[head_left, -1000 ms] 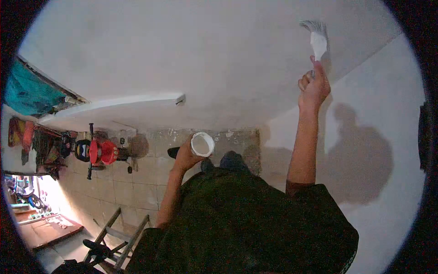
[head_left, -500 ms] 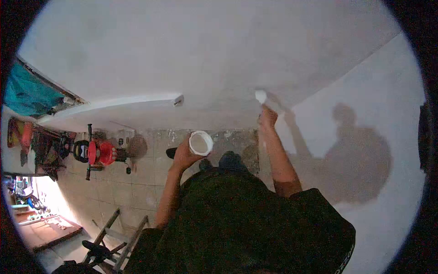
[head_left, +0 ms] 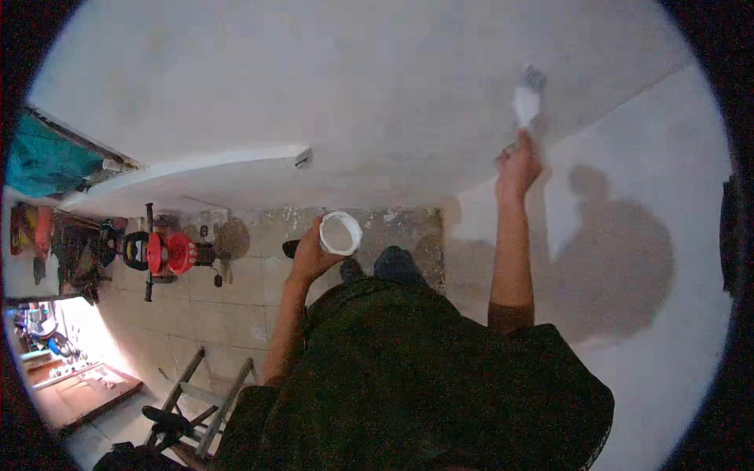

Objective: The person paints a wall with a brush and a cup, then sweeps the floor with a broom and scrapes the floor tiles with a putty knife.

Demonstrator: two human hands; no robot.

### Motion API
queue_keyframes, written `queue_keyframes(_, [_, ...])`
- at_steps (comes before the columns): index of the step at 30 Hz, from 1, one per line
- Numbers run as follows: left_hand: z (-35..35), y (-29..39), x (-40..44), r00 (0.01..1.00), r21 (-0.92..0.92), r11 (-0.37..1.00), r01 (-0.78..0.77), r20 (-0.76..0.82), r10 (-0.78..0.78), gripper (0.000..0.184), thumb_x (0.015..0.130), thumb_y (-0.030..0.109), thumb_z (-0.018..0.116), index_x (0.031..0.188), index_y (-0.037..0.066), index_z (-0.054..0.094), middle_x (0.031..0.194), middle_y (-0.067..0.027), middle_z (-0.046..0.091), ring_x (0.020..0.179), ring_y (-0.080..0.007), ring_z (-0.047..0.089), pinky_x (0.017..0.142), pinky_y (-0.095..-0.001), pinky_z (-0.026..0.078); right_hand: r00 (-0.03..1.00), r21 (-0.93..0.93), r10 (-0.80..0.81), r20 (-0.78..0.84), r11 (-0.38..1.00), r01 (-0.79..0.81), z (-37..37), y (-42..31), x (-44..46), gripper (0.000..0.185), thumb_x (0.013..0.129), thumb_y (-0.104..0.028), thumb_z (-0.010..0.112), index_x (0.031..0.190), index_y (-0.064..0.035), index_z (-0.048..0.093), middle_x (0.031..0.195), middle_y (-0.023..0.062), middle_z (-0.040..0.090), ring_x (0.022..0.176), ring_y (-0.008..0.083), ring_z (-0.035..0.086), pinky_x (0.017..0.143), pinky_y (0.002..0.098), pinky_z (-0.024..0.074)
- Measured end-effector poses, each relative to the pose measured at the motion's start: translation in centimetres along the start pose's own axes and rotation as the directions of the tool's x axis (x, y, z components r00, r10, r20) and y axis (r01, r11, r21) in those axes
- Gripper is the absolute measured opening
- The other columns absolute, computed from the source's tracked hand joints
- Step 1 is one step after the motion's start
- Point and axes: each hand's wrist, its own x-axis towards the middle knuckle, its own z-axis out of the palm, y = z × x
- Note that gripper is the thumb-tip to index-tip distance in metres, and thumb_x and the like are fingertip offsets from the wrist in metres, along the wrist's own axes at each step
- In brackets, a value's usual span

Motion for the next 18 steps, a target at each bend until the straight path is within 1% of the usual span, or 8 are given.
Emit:
queue_keyframes(2, [0.3,0.4,0.2,1.000,-0.001,1.000,0.004,0.005,-0.004,0.100,0.061,0.039,0.094,0.141,0.004,0.044,0.129,-0.0176,0.062,0.121,-0.0355,0.059,0.100,-0.0443,0.049,0.989,-0.071,0.148,0.023,0.987,-0.146,-1.5,5.8,-0.5,0.019,0.092,-0.026,0.069,0.093,-0.0079,0.065,0.066,-0.0019,0.046,0.050,0.0101,0.042,0.044,0.0260,0.0318])
queue_keyframes(6, [0.7,-0.4,0.5,1.000,-0.018,1.000,-0.020,0.007,0.020,0.105,0.059,0.042,0.094,0.141,0.003,0.042,0.129,-0.0191,0.062,0.119,-0.0358,0.060,0.098,-0.0451,0.050,0.980,-0.270,0.184,0.082,0.950,-0.156,-5.3,18.4,0.3,0.017,0.091,-0.023,0.069,0.092,-0.0071,0.064,0.064,-0.0009,0.049,0.048,0.0117,0.049,0.041,0.0298,0.0357])
queue_keyframes(9, [0.5,0.1,0.8,0.998,-0.022,0.999,0.038,0.047,-0.037,0.105,0.058,0.042,0.095,0.140,0.002,0.042,0.128,-0.0200,0.062,0.119,-0.0355,0.060,0.098,-0.0450,0.050,0.938,-0.458,-0.119,0.326,0.848,0.267,-12.9,37.3,8.9,0.027,0.088,-0.031,0.070,0.078,-0.0072,0.063,0.060,0.0014,0.053,0.045,0.0176,0.048,0.041,0.0361,0.0369])
queue_keyframes(10, [0.1,0.9,0.8,0.998,-0.019,0.999,0.030,0.048,-0.029,0.105,0.058,0.042,0.095,0.140,0.002,0.042,0.128,-0.0200,0.062,0.119,-0.0355,0.060,0.098,-0.0450,0.050,0.976,-0.492,0.075,0.205,0.870,0.037,-10.9,31.8,6.3,0.023,0.088,-0.028,0.072,0.083,-0.0068,0.063,0.062,0.0009,0.052,0.046,0.0158,0.048,0.041,0.0335,0.0361])
queue_keyframes(12, [-0.9,3.0,0.6,0.998,-0.091,0.995,0.046,0.050,-0.042,0.103,0.058,0.042,0.095,0.138,0.003,0.043,0.128,-0.0198,0.062,0.118,-0.0353,0.061,0.097,-0.0448,0.051,0.890,-0.453,0.450,-0.069,0.781,-0.430,-5.4,17.7,-0.7,0.020,0.087,-0.022,0.074,0.092,-0.0058,0.064,0.066,-0.0001,0.050,0.050,0.0122,0.048,0.041,0.0283,0.0344])
queue_keyframes(13, [-0.5,2.2,0.5,0.998,-0.091,0.995,0.041,0.052,-0.036,0.103,0.058,0.042,0.095,0.138,0.003,0.043,0.128,-0.0198,0.062,0.118,-0.0353,0.061,0.097,-0.0448,0.051,0.892,-0.449,0.447,-0.072,0.784,-0.429,-5.8,18.1,0.6,0.020,0.087,-0.022,0.074,0.092,-0.0058,0.064,0.066,-0.0001,0.050,0.050,0.0122,0.048,0.041,0.0283,0.0344])
queue_keyframes(15, [0.3,0.2,0.6,0.998,-0.059,0.997,0.057,0.045,-0.054,0.100,0.058,0.041,0.095,0.136,0.004,0.045,0.126,-0.0184,0.063,0.118,-0.0352,0.061,0.097,-0.0454,0.051,0.976,-0.453,0.176,0.131,0.886,-0.099,-5.8,17.3,3.0,0.021,0.087,-0.021,0.073,0.096,-0.0035,0.065,0.069,-0.0004,0.051,0.051,0.0124,0.046,0.043,0.0278,0.0335])
queue_keyframes(18, [0.5,-0.3,0.2,0.999,-0.083,0.996,0.036,0.025,-0.034,0.098,0.058,0.040,0.095,0.136,0.006,0.046,0.126,-0.0175,0.063,0.118,-0.0353,0.061,0.096,-0.0465,0.051,0.967,-0.178,0.243,0.074,0.957,-0.227,-2.0,4.8,1.3,0.025,0.087,-0.020,0.074,0.103,-0.0017,0.068,0.068,-0.0027,0.045,0.051,0.0107,0.039,0.044,0.0261,0.0311])
